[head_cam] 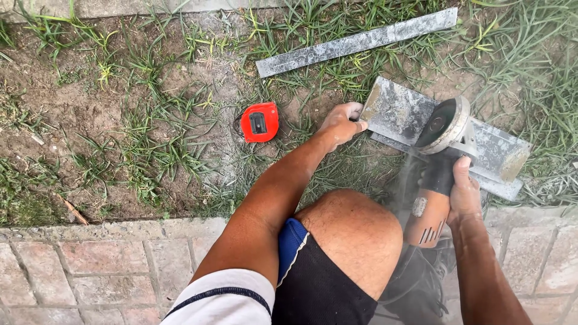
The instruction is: Measuring, marking, and cutting a stone tile with an angle grinder
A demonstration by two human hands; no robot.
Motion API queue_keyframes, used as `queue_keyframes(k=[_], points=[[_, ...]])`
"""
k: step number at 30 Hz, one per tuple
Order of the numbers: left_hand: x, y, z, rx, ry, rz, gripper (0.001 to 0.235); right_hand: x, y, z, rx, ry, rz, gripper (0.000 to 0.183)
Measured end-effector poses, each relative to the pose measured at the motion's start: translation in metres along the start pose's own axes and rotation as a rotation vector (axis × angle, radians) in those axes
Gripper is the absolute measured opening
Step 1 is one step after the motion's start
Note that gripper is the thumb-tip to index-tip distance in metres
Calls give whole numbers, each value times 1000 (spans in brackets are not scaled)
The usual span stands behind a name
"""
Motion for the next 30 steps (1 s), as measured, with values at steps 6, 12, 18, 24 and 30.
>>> queue_keyframes(k=[6,12,18,24,30], points=[[2,-1,3,11,-10,-5,63,15,-8,-7,120,53,-69,87],[-1,1,-1,2,-14,23,60,17,-8,10,107,48,-72,86],[-3,3,-3,-12,8,9,63,19,-11,11,99,91,-160,84],[-9,8,-9,24,40,5,62,16,-11,-9,29,64,-46,81],[-8,6,-7,81,77,-101,56,10,10,-10,179,105,93,84]])
Point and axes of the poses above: each hand's wrist, its own z-axis towards the middle knuckle, its own y-axis out of the back of the hand, x = y × z, the point moved 2 cm from there along z, towards the middle knuckle, and after that the axes turned 9 degrees about -x, right-handed, at the moved point
